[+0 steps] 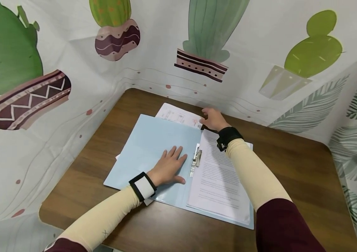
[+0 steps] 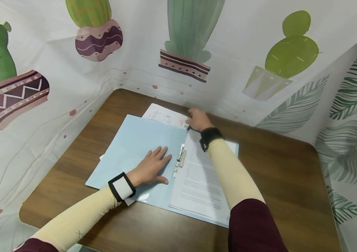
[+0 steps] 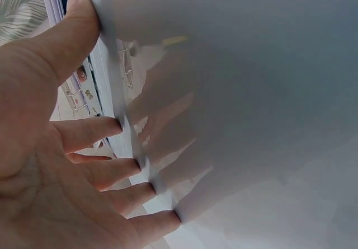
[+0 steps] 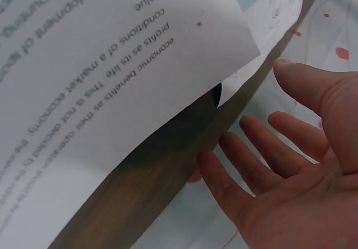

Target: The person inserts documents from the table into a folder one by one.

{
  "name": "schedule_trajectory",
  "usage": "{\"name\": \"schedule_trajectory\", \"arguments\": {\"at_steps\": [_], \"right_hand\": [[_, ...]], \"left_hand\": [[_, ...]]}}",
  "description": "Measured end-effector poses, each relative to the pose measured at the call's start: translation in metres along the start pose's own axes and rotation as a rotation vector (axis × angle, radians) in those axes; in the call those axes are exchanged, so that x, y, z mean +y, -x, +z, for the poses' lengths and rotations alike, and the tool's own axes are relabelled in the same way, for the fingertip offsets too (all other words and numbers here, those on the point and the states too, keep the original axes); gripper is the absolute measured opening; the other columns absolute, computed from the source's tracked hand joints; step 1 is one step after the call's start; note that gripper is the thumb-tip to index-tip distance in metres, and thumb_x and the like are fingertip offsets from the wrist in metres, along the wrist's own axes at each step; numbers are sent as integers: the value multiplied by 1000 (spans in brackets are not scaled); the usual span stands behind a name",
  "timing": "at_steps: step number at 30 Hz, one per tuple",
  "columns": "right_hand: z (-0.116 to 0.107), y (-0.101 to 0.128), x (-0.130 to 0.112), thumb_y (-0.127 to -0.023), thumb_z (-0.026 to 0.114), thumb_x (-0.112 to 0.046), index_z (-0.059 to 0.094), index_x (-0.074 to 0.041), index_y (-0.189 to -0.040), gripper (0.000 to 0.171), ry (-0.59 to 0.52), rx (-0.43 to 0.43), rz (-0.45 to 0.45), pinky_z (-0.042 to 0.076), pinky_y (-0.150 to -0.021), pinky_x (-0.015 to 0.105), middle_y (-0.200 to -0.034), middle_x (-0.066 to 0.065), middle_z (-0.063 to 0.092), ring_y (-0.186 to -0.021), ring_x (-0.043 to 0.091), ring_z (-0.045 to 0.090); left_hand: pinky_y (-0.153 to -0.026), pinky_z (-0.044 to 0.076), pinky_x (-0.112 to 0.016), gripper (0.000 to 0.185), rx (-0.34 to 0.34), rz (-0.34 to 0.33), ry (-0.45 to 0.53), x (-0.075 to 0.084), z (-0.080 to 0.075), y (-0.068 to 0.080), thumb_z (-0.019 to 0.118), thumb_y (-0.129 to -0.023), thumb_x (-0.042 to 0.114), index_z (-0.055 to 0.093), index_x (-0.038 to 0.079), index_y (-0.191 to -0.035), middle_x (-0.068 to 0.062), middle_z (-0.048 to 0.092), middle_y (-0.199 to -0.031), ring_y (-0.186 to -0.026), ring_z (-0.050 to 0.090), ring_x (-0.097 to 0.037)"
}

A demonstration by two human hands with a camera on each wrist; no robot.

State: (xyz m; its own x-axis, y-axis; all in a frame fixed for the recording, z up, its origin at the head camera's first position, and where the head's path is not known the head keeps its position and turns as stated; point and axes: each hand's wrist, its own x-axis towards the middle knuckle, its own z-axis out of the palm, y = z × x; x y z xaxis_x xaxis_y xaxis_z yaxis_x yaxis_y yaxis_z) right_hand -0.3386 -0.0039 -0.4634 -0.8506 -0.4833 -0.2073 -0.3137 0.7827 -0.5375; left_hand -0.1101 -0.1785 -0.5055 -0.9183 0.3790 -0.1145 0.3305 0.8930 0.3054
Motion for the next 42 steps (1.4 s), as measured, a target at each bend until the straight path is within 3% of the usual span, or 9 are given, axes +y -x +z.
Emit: {"name": "schedule_trajectory", "arguments": {"at_steps": [12, 22, 28, 32, 37, 40, 42], "right_hand": [[15, -19, -6, -98, 70, -21, 48, -3, -152, 60, 91, -68, 33, 39, -113, 53, -154, 19, 48, -143, 37, 43], [17, -18, -10, -97, 72, -15, 56, -2, -144, 52, 41, 7, 21, 43, -110, 50, -142, 19, 57, -128, 35, 52], [10, -17, -6, -99, 67, -12, 59, 2, -139, 43, -107, 90, 3, 48, -94, 46, -125, 22, 61, -109, 34, 56], [7, -17, 0, -100, 66, -12, 59, 0, -139, 41, -295, 88, 76, 53, -88, 40, -119, 20, 62, -103, 32, 61], [8, -16, 3, -100, 67, -13, 52, -1, -146, 49, -517, 17, 194, 59, -82, 36, -119, 21, 65, -100, 34, 70], [10, -17, 6, -100, 69, -15, 52, -1, -146, 51, -543, -27, 243, 60, -77, 33, -117, 20, 67, -96, 30, 72], [12, -17, 8, -100, 70, -19, 58, 0, -140, 46, -500, -40, 261, 59, -73, 30, -112, 18, 69, -90, 25, 72]], "left_hand": [[-114, 27, -68, 101, -15, -3, -9, 0, -2, 3, 83, -76, 58, 46, 3, -153, -26, 28, -164, -151, 23, -48], [-115, 26, -67, 102, -20, -7, -3, 1, -3, 2, 82, -77, 58, 45, 3, -154, -26, 26, -164, -152, 22, -48], [-116, 25, -66, 102, -31, -12, 1, 0, -2, 2, 82, -77, 58, 44, 4, -154, -25, 25, -165, -152, 20, -47], [-116, 25, -66, 102, -23, -12, 4, 0, -1, 2, 83, -76, 58, 45, 3, -154, -26, 26, -164, -152, 21, -47], [-116, 25, -66, 102, -16, -17, 11, 1, -1, 2, 84, -75, 56, 45, 4, -154, -26, 26, -164, -152, 21, -47], [-116, 25, -67, 101, -10, -16, 14, 1, -1, 2, 84, -75, 56, 46, 3, -153, -26, 27, -164, -152, 21, -47], [-115, 26, -67, 101, -7, -12, 14, 2, -2, 3, 85, -75, 56, 47, 3, -153, -26, 27, -164, -152, 22, -48]]}}
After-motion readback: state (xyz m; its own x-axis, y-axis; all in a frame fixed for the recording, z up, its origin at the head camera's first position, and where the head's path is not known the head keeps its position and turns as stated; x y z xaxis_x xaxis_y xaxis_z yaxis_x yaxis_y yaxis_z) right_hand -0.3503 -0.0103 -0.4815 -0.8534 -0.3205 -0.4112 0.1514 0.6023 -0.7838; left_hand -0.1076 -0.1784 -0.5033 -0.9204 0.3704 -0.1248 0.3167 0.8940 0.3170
